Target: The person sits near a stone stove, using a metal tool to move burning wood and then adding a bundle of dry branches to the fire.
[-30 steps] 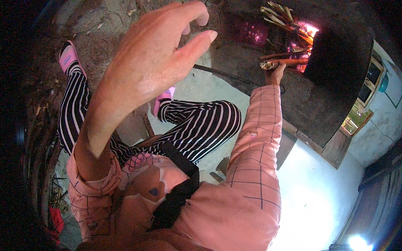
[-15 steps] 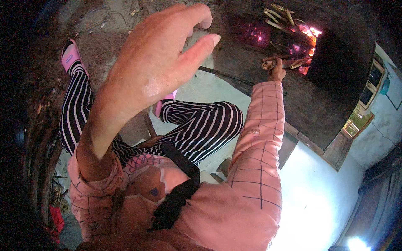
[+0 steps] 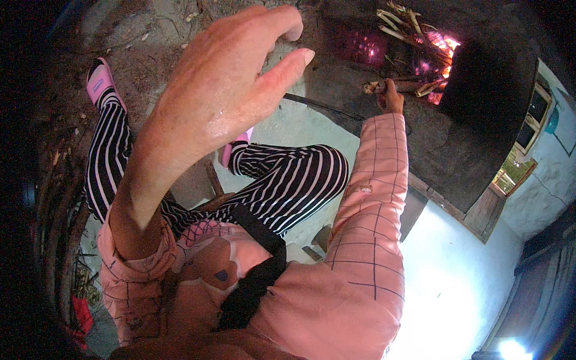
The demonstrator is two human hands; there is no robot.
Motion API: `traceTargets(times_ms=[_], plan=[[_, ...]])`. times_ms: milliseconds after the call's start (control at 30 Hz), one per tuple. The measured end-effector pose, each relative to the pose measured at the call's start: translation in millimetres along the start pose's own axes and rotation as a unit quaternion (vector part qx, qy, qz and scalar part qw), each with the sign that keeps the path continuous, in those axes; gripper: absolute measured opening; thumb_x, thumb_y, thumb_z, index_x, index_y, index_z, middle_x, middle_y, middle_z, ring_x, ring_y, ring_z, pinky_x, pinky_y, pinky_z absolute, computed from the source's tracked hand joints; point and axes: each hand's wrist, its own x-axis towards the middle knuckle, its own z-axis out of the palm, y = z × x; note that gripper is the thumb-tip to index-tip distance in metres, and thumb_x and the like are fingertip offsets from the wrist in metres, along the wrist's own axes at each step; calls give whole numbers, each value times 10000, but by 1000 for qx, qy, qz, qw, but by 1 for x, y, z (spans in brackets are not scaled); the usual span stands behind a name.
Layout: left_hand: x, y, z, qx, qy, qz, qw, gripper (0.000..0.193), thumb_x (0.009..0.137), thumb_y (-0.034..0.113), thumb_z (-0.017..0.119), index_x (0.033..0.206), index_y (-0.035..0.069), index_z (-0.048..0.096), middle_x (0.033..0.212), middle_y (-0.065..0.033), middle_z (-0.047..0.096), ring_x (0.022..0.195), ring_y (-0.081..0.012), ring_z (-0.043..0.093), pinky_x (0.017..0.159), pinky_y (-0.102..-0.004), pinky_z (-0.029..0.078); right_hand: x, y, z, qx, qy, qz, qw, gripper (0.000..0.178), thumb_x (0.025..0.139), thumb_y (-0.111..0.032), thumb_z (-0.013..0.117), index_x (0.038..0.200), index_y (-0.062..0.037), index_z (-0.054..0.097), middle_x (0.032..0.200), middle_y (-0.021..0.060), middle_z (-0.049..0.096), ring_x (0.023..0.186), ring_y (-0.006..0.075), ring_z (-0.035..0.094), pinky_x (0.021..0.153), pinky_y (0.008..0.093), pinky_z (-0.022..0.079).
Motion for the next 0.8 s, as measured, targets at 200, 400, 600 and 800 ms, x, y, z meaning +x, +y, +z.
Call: traceTargets(times_ms=[200,400,600,800], plan=[[-3,4,5,33,18,-19,999,245,930,191,553,932,-48,499,827,-216,535,773,-349,581,706,-465,470,7,2,1,-78,35,-38,996,562,795,-543,703,712,10,639,598,57,580,472,158,518,404,317,361],[1,-9,9,5,27,21,999,250,921,201,556,941,-42,505,839,-224,539,795,-382,579,716,-475,470,-5,-2,8,-72,32,-28,996,546,793,-517,698,771,26,643,644,66,599,496,170,534,423,334,385],[-2,-8,9,7,32,26,999,255,921,204,554,949,-45,507,842,-226,539,805,-381,575,724,-477,469,-14,-9,15,105,32,-80,991,347,868,-400,585,927,-61,629,796,50,631,696,204,626,543,332,489],[1,-8,9,-4,24,29,999,261,928,208,551,956,-48,508,839,-221,537,780,-366,567,714,-471,465,-12,-24,-21,260,5,-74,963,295,891,-340,584,985,-61,573,912,72,636,791,241,619,650,412,530]])
